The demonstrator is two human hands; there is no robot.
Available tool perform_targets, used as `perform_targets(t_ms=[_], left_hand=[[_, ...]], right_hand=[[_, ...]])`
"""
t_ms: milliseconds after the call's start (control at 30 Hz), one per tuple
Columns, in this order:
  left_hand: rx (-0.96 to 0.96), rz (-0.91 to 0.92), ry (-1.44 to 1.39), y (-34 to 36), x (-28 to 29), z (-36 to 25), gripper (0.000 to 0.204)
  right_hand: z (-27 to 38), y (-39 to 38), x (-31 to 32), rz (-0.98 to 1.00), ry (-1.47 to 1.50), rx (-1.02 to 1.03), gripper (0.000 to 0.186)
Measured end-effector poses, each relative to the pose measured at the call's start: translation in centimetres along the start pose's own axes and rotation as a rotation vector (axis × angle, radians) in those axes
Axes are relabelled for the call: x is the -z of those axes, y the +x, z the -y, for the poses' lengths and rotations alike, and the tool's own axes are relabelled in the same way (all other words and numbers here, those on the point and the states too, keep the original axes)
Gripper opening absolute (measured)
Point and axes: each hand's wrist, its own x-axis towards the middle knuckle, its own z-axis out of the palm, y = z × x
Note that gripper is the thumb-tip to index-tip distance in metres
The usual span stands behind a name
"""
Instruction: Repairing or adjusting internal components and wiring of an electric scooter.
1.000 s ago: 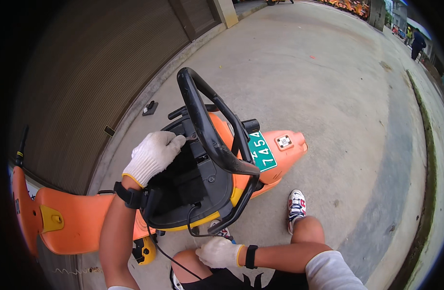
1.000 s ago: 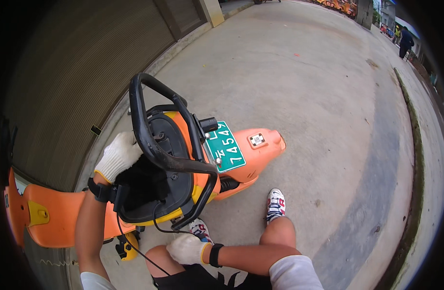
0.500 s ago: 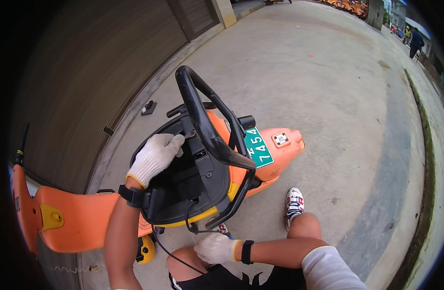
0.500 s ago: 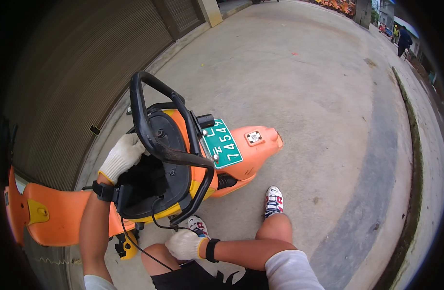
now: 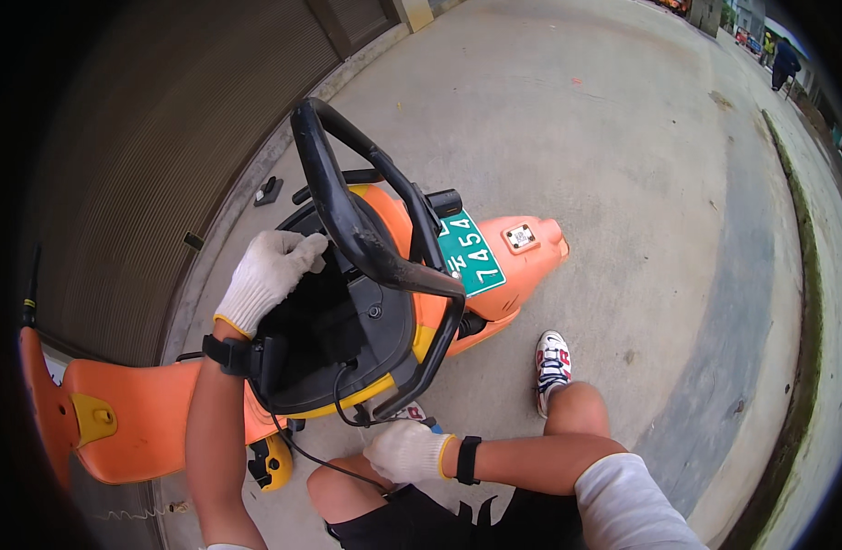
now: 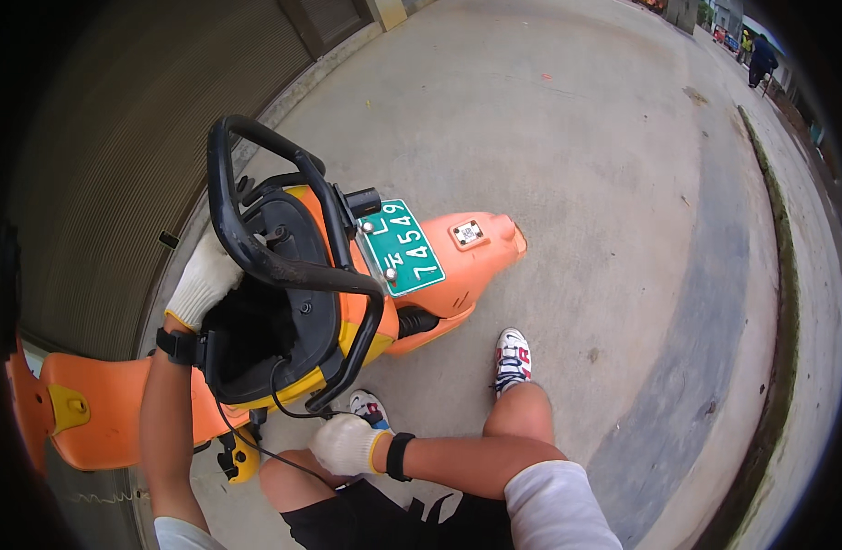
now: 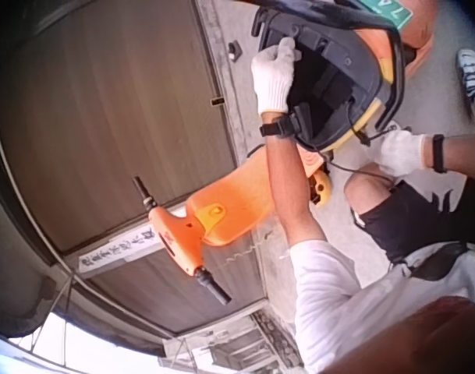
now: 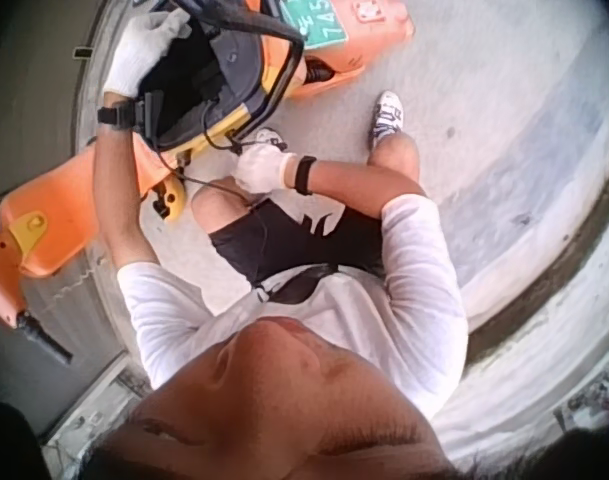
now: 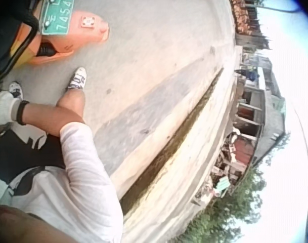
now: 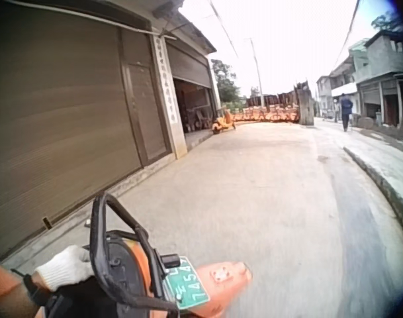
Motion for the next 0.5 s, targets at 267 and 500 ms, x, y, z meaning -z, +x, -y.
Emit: perform_targets(t_ms=[267,500], left_hand=[[0.036,-0.005,-0.088,-0.1,-0.5,-0.2,0.055],[-0.070,0.139,0.018,2.1,1.8,-1.4,0.025]], right_hand=[[0.1,0.5,-0.3,0.009,-0.029,-0.063,0.020],[-1.0,0.4,-2.0,-0.080,-0.009,-0.023,0.020]])
